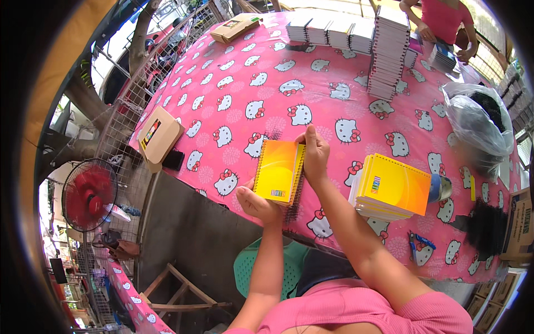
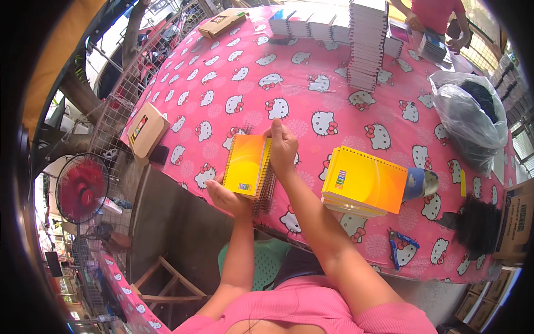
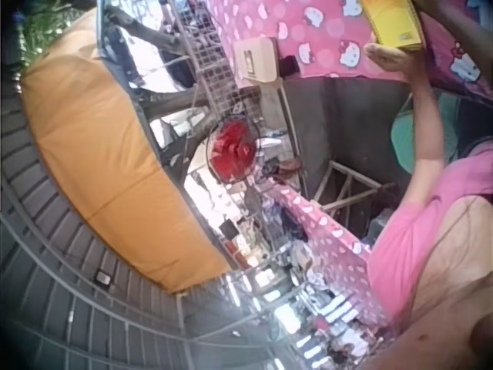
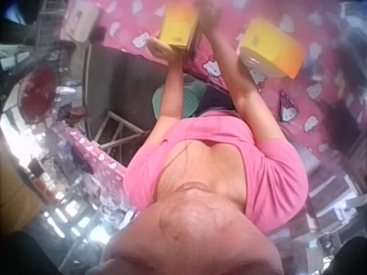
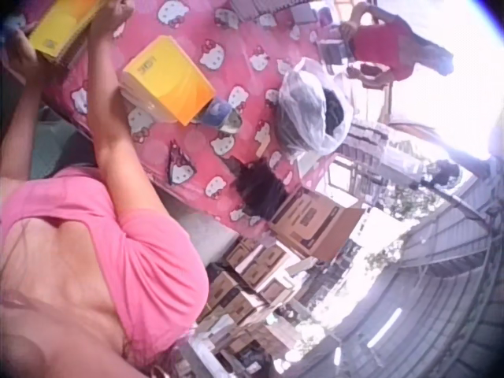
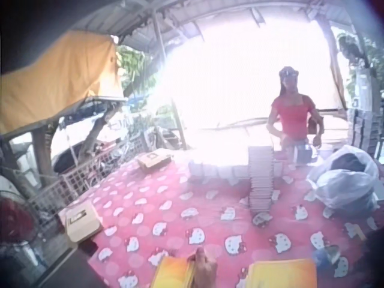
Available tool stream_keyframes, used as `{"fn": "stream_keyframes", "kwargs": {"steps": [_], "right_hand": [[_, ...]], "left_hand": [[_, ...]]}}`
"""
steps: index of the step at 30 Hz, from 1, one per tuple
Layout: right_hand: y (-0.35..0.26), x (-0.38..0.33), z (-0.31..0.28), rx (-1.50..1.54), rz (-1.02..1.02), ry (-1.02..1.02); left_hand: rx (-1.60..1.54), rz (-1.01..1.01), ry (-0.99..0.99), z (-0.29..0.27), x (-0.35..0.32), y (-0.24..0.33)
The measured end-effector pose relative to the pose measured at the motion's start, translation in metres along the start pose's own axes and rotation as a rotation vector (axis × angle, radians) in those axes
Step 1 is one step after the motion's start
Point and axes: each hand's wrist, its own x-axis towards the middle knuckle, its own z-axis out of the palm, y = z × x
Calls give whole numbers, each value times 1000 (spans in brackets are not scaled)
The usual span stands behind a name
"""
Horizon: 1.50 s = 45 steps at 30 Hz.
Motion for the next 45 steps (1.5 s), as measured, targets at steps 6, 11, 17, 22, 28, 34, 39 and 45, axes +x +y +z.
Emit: {"fn": "stream_keyframes", "kwargs": {"steps": [6, 11, 17, 22, 28, 34, 39, 45], "right_hand": [[-3, 3, 10, -3, -53, 60], [-3, 8, 9, 2, -43, 59], [3, 2, 10, 10, -149, 102], [5, -7, 3, -129, 37, 4], [4, 3, 1, -159, 140, -7], [-10, -22, -3, -341, -338, 143], [-159, -104, -64, -608, -837, -540], [-234, -48, -191, -1083, -273, -46]], "left_hand": [[90, 228, -25, 10, 4, -2], [21, 93, -116, 16, 3, 8], [-6, 228, -87, 7, 3, -14], [86, 308, -90, 3, 6, -18], [-137, 39, -97, 9, 0, -6], [-173, -25, 6, 15, 0, -5], [42, 185, 50, -12, 11, 30], [-173, 104, -279, 33, -24, 116]]}}
